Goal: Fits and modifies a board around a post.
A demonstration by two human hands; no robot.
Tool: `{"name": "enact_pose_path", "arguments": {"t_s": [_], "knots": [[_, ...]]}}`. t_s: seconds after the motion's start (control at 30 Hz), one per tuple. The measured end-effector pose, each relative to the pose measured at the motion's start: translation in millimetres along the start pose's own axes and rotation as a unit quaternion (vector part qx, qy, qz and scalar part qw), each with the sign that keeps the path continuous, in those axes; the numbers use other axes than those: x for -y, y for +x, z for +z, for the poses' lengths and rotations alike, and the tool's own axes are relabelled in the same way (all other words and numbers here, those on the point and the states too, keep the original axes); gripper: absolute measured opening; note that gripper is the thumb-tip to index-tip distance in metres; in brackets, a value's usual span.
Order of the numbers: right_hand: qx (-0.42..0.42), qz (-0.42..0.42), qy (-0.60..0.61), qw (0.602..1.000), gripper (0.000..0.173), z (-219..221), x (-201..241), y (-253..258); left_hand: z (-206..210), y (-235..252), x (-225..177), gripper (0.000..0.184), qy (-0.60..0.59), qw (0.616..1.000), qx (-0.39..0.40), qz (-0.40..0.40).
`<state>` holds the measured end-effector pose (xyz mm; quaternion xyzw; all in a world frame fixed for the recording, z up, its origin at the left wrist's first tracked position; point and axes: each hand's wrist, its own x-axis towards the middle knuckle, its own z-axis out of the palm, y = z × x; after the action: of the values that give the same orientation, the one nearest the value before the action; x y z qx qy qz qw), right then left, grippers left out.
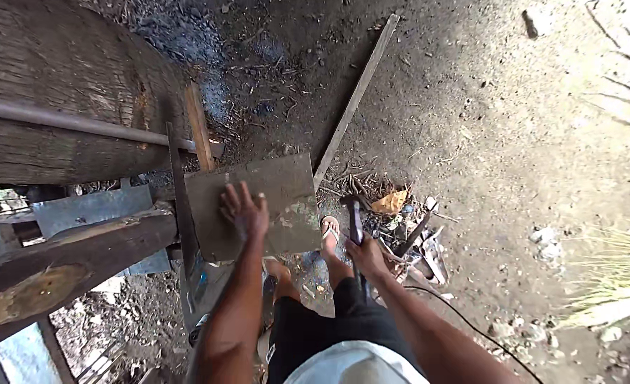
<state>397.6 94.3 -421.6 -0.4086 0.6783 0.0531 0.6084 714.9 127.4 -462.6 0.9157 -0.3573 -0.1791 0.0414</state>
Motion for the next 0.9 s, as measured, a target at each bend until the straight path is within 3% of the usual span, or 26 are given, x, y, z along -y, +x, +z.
{"name": "enact_pose_path", "arguments": {"t_s": [0.1, 0.17, 0.27, 0.47, 0.9], "knots": [[-0.038, -0.021, 0.045, 0.998, 0.049, 41.4, 60.5, 28.6, 4.0, 22.6, 64.3, 0.074, 0.042, 0.999, -0.018, 0.02], [-0.066, -0.012, 0.103, 0.992, 0.047, 68.9, 86.6, 47.6, 13.9, 25.0, 79.9, 0.075, 0.051, 0.997, -0.034, 0.048], [-0.131, 0.018, 0.129, 0.983, 0.052, 100.2, 101.2, 63.7, 21.8, 25.9, 76.8, 0.075, 0.074, 0.994, -0.064, 0.043], [-0.257, 0.01, 0.029, 0.966, 0.056, 124.4, 102.9, 65.4, 25.7, 27.0, 75.2, 0.076, 0.091, 0.989, -0.104, 0.047], [-0.263, -0.046, -0.028, 0.963, 0.056, 128.1, 102.1, 63.7, 29.1, 30.6, 75.1, 0.075, 0.08, 0.984, -0.154, 0.048]]}}
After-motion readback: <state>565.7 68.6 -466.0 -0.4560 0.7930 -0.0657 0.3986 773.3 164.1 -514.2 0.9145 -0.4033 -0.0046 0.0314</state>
